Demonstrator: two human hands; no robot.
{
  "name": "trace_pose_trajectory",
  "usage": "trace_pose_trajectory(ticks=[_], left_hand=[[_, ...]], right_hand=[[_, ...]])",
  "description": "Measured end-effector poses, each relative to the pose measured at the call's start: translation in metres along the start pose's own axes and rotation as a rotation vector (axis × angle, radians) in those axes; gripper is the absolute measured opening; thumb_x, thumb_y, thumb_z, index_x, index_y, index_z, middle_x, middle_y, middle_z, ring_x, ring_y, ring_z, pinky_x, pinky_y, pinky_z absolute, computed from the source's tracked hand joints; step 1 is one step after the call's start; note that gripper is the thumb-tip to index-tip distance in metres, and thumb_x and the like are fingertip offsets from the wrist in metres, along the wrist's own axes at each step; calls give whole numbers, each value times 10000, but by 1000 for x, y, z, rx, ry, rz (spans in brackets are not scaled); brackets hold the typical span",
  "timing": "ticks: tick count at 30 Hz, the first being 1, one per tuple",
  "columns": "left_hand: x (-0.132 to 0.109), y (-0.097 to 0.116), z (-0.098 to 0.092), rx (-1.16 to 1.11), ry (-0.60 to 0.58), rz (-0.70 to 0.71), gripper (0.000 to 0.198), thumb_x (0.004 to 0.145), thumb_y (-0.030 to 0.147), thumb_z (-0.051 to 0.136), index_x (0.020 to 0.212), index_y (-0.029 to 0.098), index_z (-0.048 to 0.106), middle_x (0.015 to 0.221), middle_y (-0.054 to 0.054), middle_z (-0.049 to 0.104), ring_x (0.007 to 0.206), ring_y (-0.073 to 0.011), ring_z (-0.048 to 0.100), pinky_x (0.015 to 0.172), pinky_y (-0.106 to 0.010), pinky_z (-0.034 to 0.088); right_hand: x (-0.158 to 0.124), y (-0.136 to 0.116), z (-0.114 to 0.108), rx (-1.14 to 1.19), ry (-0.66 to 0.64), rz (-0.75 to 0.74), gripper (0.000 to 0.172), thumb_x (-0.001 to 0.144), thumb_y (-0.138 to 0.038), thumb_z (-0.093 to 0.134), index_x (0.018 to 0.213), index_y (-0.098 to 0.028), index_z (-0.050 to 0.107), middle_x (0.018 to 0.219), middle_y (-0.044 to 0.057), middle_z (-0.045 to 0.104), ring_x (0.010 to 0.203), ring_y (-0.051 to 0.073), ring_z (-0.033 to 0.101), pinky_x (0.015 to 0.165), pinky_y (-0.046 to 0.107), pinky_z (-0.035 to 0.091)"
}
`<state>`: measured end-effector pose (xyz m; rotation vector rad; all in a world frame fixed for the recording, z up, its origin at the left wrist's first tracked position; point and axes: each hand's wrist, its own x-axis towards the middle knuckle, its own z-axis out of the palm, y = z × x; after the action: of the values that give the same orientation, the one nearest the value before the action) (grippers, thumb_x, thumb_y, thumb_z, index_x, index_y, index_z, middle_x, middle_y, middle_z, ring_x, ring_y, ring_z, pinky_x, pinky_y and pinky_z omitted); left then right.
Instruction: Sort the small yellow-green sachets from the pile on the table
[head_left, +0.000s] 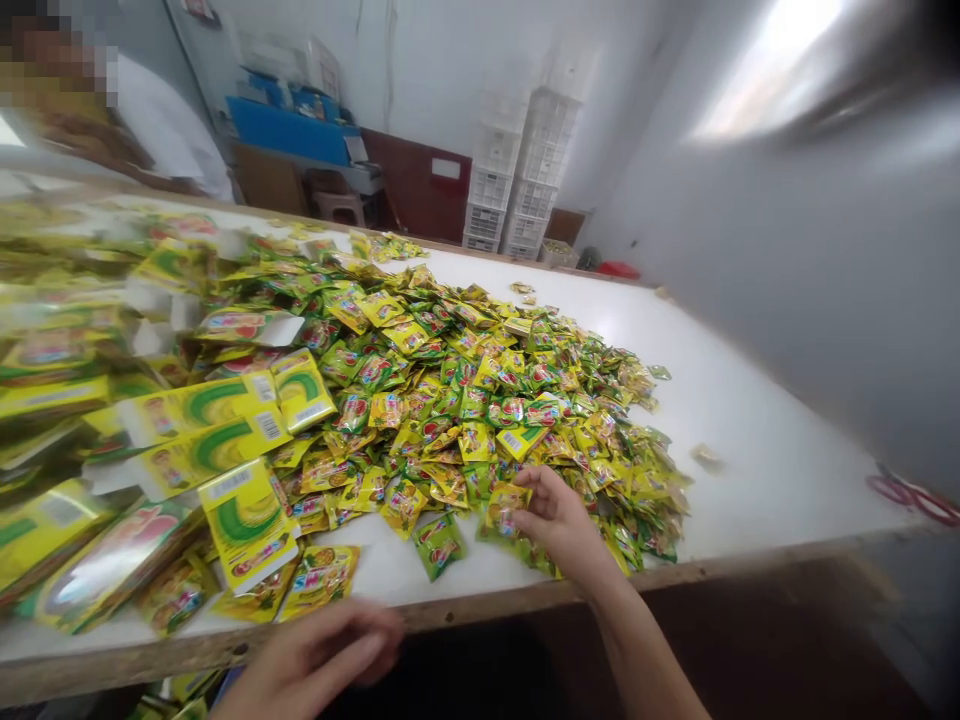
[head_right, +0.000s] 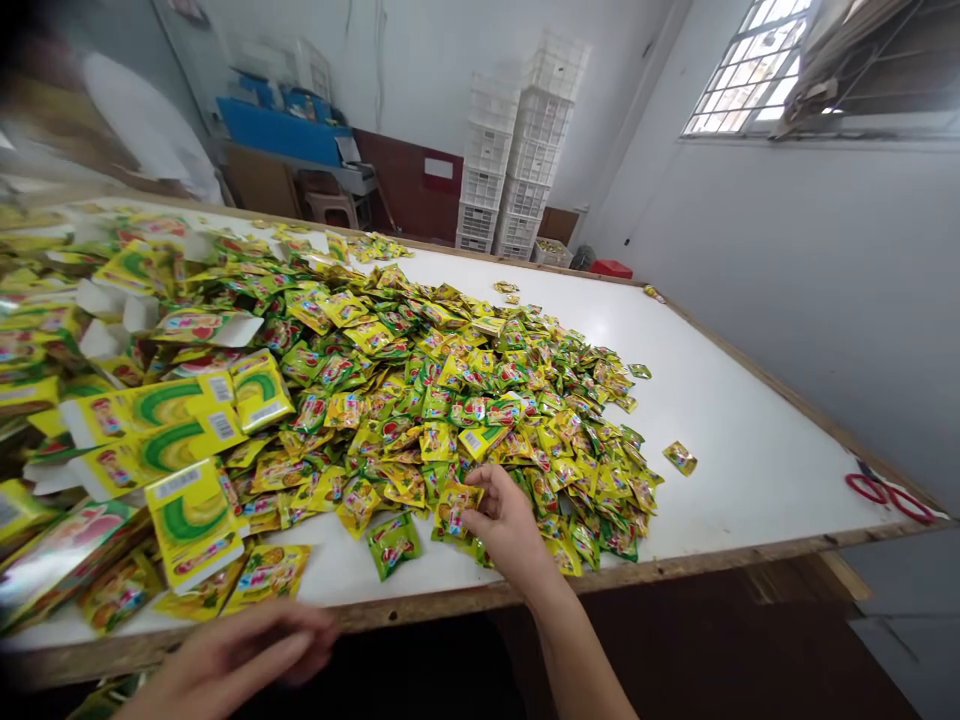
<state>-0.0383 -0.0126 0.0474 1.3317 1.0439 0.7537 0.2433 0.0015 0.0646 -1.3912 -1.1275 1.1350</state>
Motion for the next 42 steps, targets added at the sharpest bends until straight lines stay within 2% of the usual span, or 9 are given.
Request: trace_pose_trajectory(ticks=[4,8,11,15,18,25,34,39,42], left_hand=[[55,18,62,-215,-36,-54,269,777,370,724,991,205,724,918,-72,744,880,-247,687,756,-326,549],[72,14,91,5,-89,72,193,838,358,643,784,183,703,703,-28,674,676,-182,611,637,-258,468],[75,3,87,293,-235,151,235,888,351,560,761,206,694,650,-17,645,626,-185,583,589,-262,422],[89,-6,87,560,47,151,237,925,291,451,986,209,666,839,-64,680,793,-236,627,748,-329,445],[101,-7,97,602,184,130,162,827,185,539,939,209,654,956,-85,655,915,-266,608,819,-360,413],[106,-10,91,388,164,59,201,745,157,574,933,224,605,711,12,616,653,-184,588,630,-271,427],[69,23,54,-36,92,2,226,789,335,682,983,221,675,910,-19,662,904,-182,610,788,-255,489],[66,6,54,-43,244,60,271,680,313,795,865,196,635,839,-6,627,820,-182,613,717,-260,522],[63,-5,51,-31,376,131,253,679,324,788,826,201,624,819,-3,628,771,-180,630,695,-263,542]], right_hand=[[-9,13,22,259,29,60,263,746,-309,720,906,-200,543,807,4,626,668,155,594,610,269,511],[-34,20,15,-100,68,-63,157,787,-286,711,836,-192,596,734,-17,610,670,147,559,611,237,445],[-40,31,8,-360,103,-140,144,881,-254,607,758,-186,631,688,-14,612,650,141,543,616,234,400],[-26,50,8,-428,272,-112,220,922,-259,548,721,-189,604,649,-18,601,601,139,530,577,227,380],[-12,55,10,-456,276,-156,171,908,-226,565,753,-187,627,690,-14,623,636,141,542,607,221,394],[-7,47,7,-433,145,-206,153,869,-171,600,730,-188,664,686,-22,626,656,137,557,626,218,406],[0,34,38,-369,63,-461,93,879,-157,618,837,-208,683,807,18,674,801,169,625,750,259,458],[-5,30,57,-379,119,-491,102,879,-126,588,908,-201,651,1060,90,682,1159,233,569,969,345,435],[-10,32,62,-409,167,-467,80,882,-152,595,909,-201,652,1058,95,666,1076,242,588,922,372,465]])
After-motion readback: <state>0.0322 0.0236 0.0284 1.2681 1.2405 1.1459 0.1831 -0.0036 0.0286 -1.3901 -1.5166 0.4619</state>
